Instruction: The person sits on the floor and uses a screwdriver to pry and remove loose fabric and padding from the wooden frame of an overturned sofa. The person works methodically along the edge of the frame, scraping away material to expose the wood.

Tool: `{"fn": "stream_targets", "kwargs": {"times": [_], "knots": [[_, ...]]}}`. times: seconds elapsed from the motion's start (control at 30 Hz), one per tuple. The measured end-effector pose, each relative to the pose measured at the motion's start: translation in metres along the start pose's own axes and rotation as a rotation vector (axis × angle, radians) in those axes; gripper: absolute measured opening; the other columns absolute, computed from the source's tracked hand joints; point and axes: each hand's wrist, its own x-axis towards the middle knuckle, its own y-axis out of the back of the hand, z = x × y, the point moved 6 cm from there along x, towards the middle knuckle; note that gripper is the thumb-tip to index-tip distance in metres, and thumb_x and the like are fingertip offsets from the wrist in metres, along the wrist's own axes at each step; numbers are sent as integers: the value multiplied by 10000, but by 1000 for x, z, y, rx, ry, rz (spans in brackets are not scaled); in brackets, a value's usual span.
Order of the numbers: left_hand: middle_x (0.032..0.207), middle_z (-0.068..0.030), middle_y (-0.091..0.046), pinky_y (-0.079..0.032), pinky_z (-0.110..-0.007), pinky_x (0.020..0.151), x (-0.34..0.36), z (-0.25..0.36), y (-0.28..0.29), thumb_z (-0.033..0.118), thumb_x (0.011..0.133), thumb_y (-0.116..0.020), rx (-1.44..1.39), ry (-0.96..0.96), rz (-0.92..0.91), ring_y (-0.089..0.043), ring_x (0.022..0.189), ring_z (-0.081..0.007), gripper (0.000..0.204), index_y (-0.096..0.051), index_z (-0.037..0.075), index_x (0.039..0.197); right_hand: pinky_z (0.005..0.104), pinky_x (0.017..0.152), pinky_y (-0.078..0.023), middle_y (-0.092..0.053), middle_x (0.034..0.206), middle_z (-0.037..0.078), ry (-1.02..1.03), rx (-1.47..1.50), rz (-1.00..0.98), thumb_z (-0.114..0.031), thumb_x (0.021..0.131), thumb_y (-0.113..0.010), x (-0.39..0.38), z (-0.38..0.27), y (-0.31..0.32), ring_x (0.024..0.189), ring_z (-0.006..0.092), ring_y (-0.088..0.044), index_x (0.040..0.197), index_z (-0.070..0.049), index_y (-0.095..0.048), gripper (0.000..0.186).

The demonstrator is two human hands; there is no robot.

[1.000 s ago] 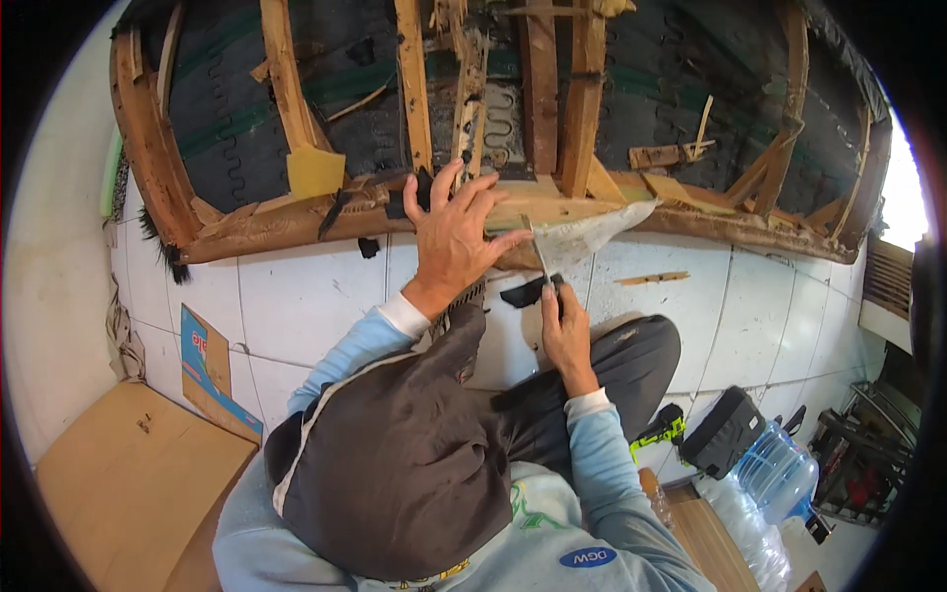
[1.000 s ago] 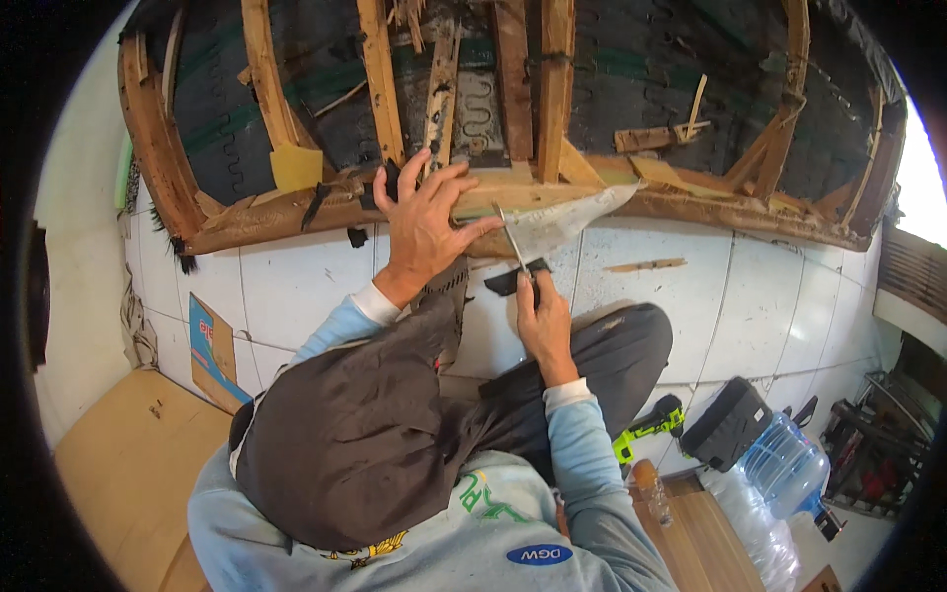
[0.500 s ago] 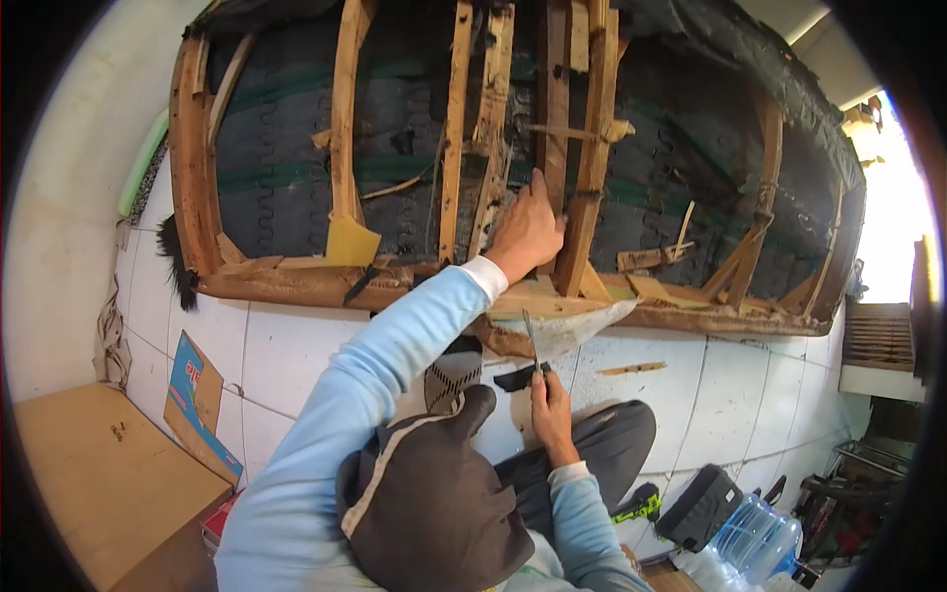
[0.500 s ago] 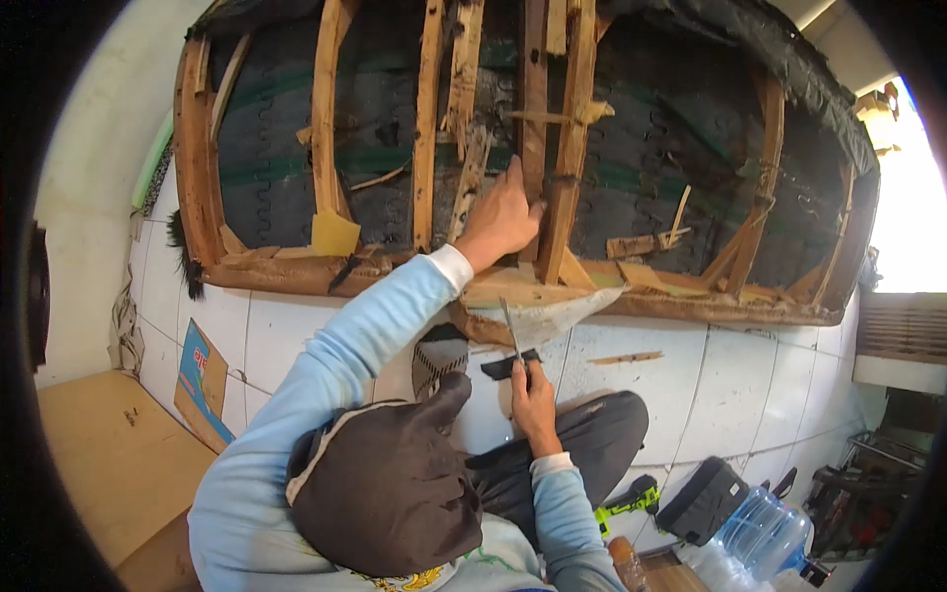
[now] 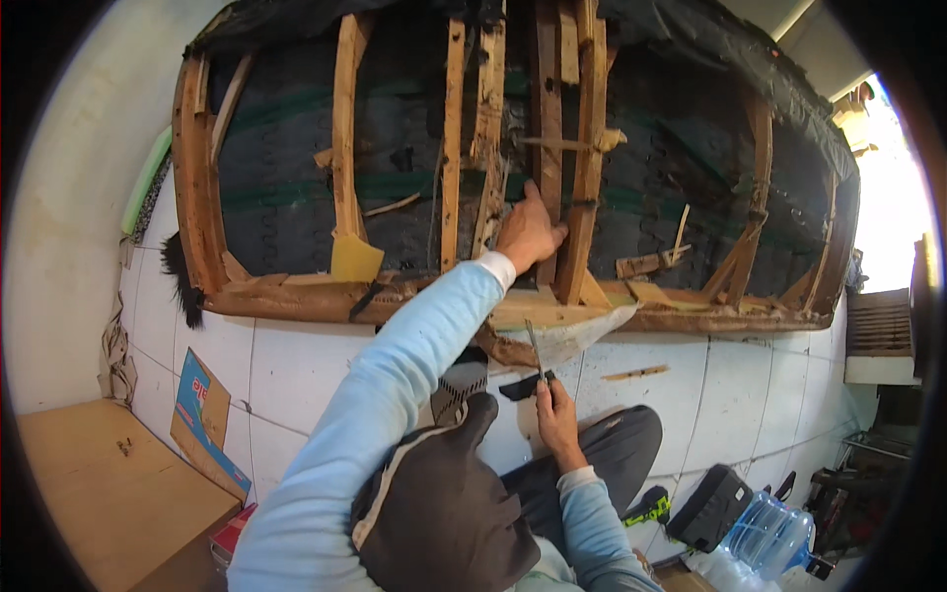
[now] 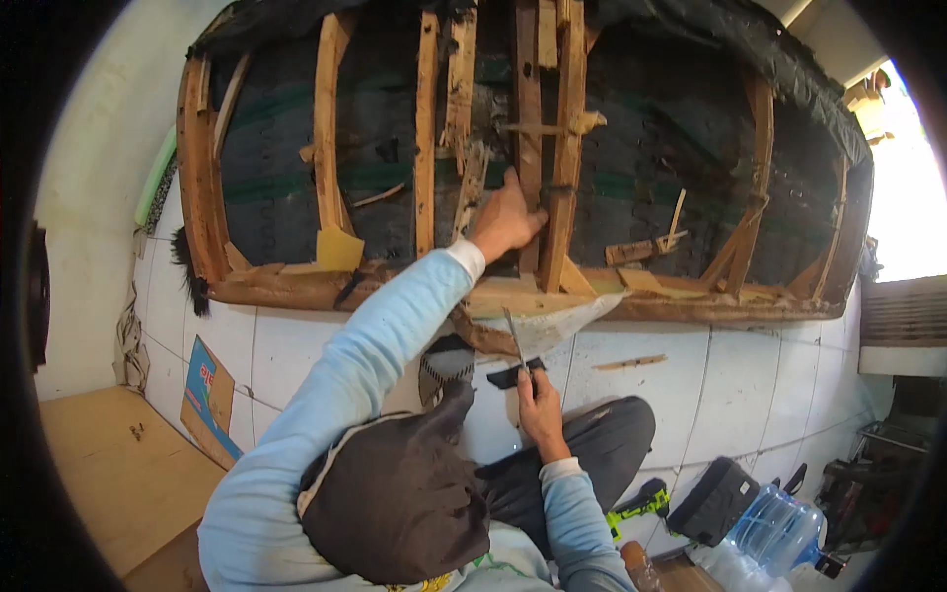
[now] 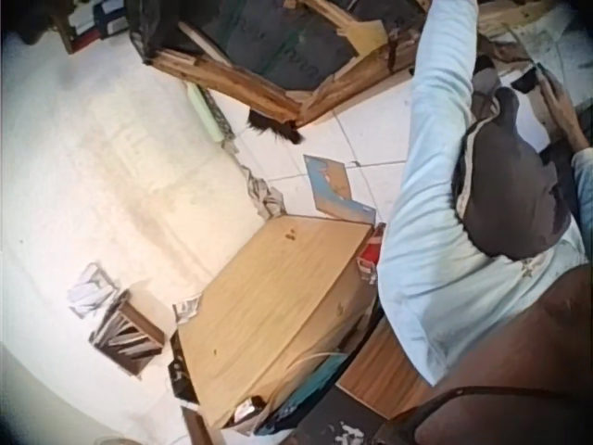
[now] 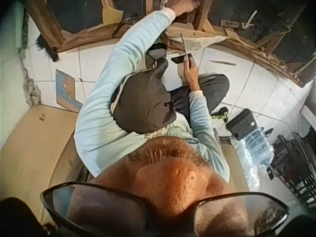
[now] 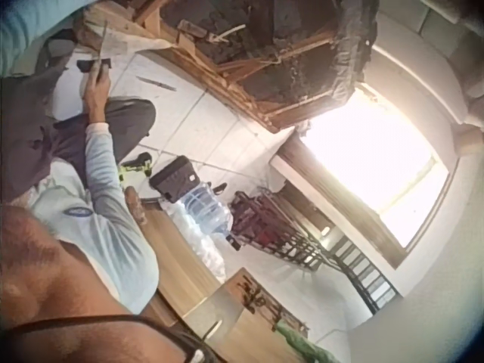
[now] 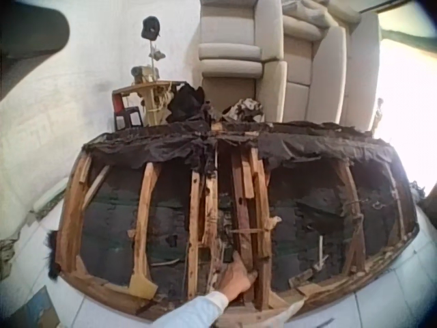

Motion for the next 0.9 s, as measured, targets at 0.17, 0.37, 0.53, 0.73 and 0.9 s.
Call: {"fn": "stream_targets", "kwargs": {"times": [0.17,0.37,0.53,0.73,0.9], "knots": [[1338,-392,-696,-562,-531,1076,-9,-11,8,294,994,-786,-40,22,-37,-688,1248,-539,874,-336,-86,1640,508,720,-502,-671,836,278,-5,-79,-12,-406,1145,-600,-1,0,0,756,453,-637,1097,16,-639,426],[1555,-298,-604,-504,-516,1174,-123,-1,41,218,1062,-704,8,-445,61,-606,1402,-485,624,-514,-48,1594,489,730,-512,-690,852,255,-80,-11,-24,-405,1153,-586,-3,-10,-3,755,374,-653,1073,19,-640,435],[1515,-222,-647,-446,-499,1241,-181,-17,29,175,1023,-738,325,-523,129,-606,1414,-431,471,-672,-49,1432,463,737,-516,-680,839,228,-154,20,-65,-398,1155,-586,-2,4,-10,760,297,-636,1064,20,-640,432],[1459,-231,-676,-460,-514,1220,-158,-30,20,194,1074,-661,153,-498,49,-622,1378,-470,435,-652,-61,1426,428,751,-522,-680,844,201,-173,50,-45,-374,1155,-596,-7,3,-5,783,254,-630,1109,19,-653,400],[1535,-365,-589,-460,-530,1211,-37,-5,12,340,1136,-569,-15,-155,110,-567,1429,-532,629,-487,-111,1566,426,754,-523,-686,856,182,-132,89,-37,-346,1153,-609,-2,7,-10,804,240,-633,1146,18,-667,369]]}}
